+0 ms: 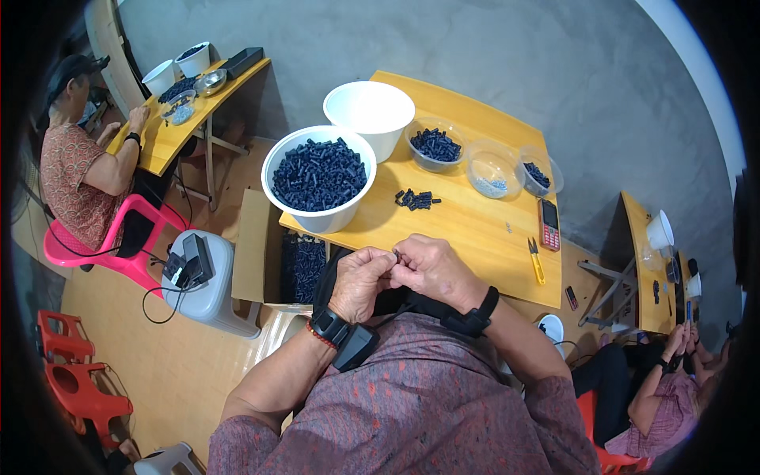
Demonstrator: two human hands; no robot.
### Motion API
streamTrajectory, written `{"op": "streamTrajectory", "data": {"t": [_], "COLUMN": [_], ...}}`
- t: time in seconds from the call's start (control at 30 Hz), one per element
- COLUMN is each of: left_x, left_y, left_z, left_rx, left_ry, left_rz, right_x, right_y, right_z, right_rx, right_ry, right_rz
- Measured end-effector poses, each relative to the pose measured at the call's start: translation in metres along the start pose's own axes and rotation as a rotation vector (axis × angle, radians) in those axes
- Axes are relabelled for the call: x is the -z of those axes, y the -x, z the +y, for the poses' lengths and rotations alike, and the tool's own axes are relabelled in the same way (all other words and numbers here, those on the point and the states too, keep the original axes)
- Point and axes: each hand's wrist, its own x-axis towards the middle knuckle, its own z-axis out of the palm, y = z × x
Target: The person picks up a black plastic piece and a metal pin by hand, inserts the pin into the piece, and places the assembled unit onto the table, repeating the process for several more components.
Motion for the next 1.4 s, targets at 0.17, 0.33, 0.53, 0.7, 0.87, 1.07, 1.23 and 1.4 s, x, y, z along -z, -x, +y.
{"op": "streamTrajectory", "data": {"t": [0.17, 0.33, 0.53, 0.7, 0.87, 1.07, 1.23, 1.4], "left_x": [-0.001, -0.005, -0.003, -0.004, -0.006, -0.003, -0.003, -0.002], "left_y": [0.001, 0.003, 0.002, 0.002, 0.004, 0.002, 0.003, 0.004], "left_z": [-0.001, -0.003, -0.008, -0.006, 0.0, 0.004, 0.008, 0.006], "left_rx": [-0.081, -0.12, -0.151, -0.191, -0.116, -0.014, 0.045, -0.005], "left_ry": [-0.063, -0.057, -0.132, -0.176, -0.073, -0.083, -0.043, -0.062], "left_rz": [0.016, 0.035, 0.028, 0.006, -0.087, -0.083, -0.042, -0.052], "right_x": [-0.001, -0.004, -0.005, -0.004, 0.009, 0.011, 0.009, 0.004], "right_y": [-0.001, 0.002, 0.009, 0.01, 0.01, 0.005, 0.003, 0.003], "right_z": [0.0, 0.0, -0.004, -0.006, -0.004, 0.002, 0.004, 0.005], "right_rx": [0.004, 0.073, 0.086, 0.094, -0.162, -0.073, -0.01, 0.07], "right_ry": [0.025, 0.108, 0.185, 0.141, -0.093, -0.064, 0.023, 0.073], "right_rz": [-0.012, 0.001, 0.029, 0.099, 0.071, -0.085, -0.058, -0.032]}}
